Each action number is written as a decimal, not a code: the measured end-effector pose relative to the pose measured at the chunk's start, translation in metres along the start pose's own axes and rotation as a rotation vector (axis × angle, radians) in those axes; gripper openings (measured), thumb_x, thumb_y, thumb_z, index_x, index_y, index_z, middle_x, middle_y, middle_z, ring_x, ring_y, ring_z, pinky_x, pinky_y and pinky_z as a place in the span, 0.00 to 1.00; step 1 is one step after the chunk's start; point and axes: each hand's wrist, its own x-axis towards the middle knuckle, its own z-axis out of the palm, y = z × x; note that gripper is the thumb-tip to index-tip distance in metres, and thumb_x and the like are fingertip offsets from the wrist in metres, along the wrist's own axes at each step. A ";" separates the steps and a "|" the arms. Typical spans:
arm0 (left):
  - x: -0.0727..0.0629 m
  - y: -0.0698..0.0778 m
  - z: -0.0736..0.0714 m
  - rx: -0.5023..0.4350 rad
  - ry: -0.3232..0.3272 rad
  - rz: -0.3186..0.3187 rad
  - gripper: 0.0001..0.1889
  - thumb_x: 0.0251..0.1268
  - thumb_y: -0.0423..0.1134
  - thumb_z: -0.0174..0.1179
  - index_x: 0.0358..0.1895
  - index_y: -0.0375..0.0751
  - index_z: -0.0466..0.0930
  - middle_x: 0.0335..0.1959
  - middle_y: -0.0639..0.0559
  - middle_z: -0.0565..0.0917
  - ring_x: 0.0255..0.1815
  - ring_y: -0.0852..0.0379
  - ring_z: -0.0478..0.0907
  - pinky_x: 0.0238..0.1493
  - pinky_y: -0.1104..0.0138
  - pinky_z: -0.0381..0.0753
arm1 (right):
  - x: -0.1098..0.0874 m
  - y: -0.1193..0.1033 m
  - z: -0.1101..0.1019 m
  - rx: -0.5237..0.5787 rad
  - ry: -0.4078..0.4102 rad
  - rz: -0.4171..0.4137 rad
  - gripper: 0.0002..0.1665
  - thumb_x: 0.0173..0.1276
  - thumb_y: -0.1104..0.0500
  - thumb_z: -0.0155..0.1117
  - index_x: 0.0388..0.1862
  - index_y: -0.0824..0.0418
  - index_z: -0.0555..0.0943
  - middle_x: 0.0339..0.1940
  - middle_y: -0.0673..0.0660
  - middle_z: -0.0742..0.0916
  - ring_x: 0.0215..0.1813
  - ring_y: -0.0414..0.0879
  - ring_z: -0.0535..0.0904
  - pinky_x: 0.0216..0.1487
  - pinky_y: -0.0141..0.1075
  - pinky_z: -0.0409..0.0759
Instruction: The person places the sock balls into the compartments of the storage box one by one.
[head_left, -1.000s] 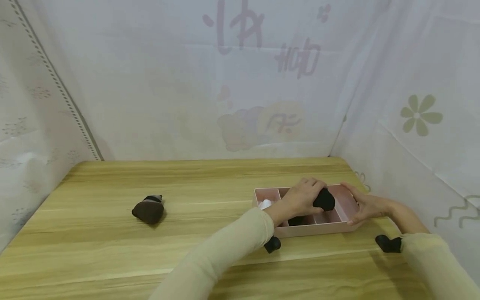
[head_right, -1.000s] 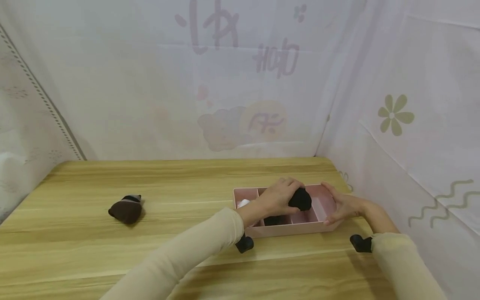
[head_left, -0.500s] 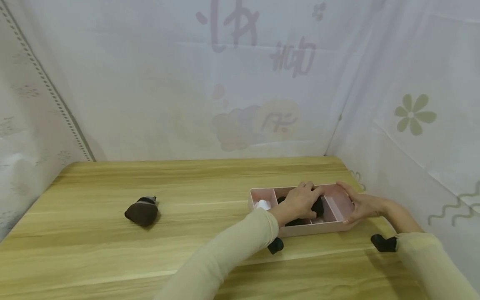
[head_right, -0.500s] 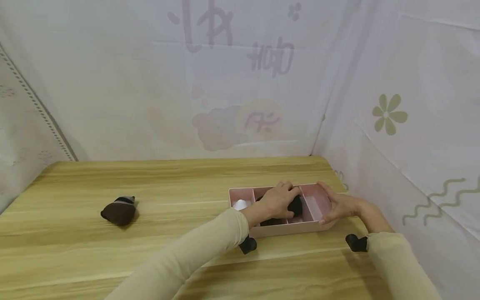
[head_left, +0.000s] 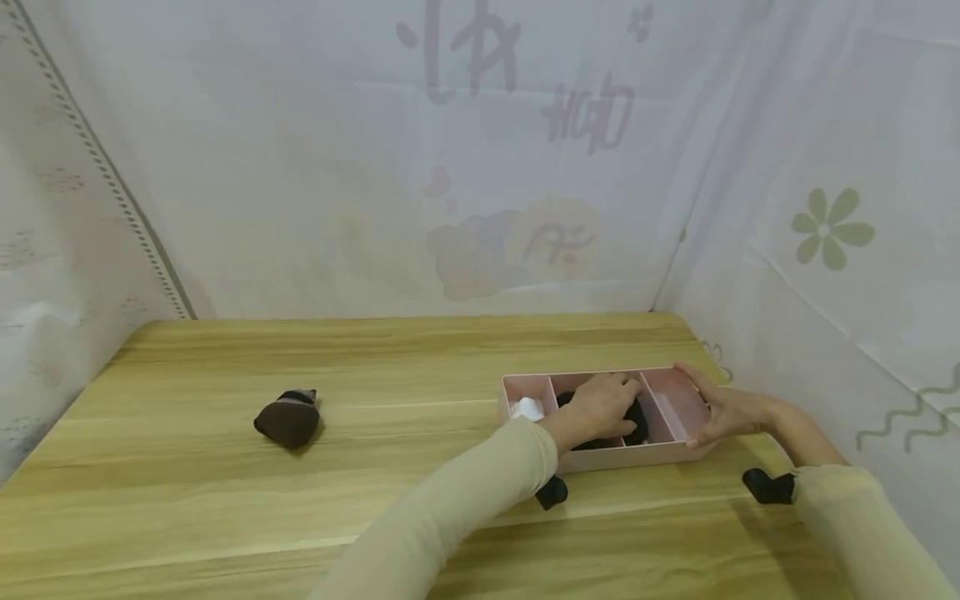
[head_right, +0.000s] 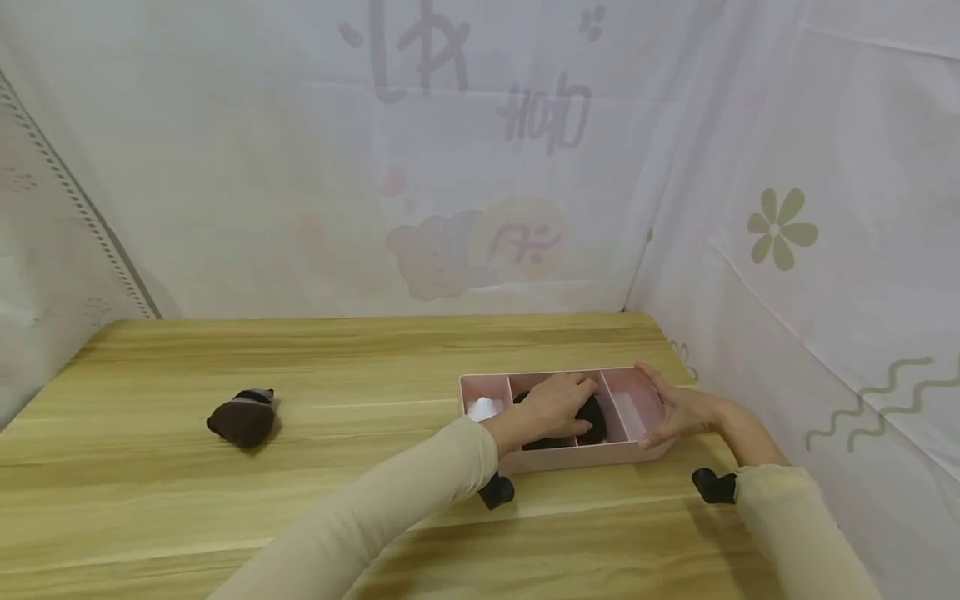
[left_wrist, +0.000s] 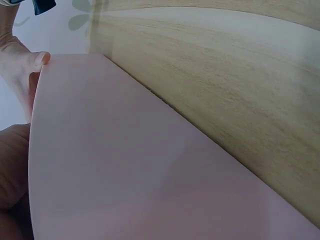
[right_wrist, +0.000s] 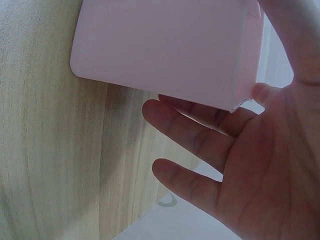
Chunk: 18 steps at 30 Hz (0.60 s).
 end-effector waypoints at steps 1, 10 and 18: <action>-0.002 0.000 -0.001 -0.005 -0.004 0.007 0.29 0.62 0.56 0.59 0.65 0.55 0.66 0.64 0.58 0.70 0.63 0.61 0.68 0.61 0.71 0.68 | 0.000 0.000 0.000 -0.004 0.001 -0.005 0.76 0.48 0.57 0.77 0.73 0.65 0.25 0.66 0.85 0.49 0.60 0.69 0.64 0.55 0.54 0.68; -0.032 -0.017 -0.022 -0.253 0.066 0.088 0.33 0.63 0.53 0.59 0.70 0.50 0.61 0.68 0.54 0.66 0.56 0.63 0.74 0.53 0.74 0.73 | 0.001 0.002 0.001 -0.002 0.008 -0.030 0.75 0.49 0.57 0.77 0.73 0.65 0.26 0.66 0.84 0.50 0.60 0.69 0.63 0.55 0.54 0.68; -0.083 -0.052 -0.042 -0.574 0.207 0.081 0.37 0.59 0.51 0.64 0.70 0.48 0.59 0.67 0.52 0.66 0.60 0.58 0.71 0.58 0.66 0.72 | -0.001 0.004 0.002 0.001 0.015 -0.056 0.74 0.49 0.58 0.76 0.72 0.67 0.27 0.67 0.85 0.43 0.65 0.77 0.50 0.57 0.66 0.60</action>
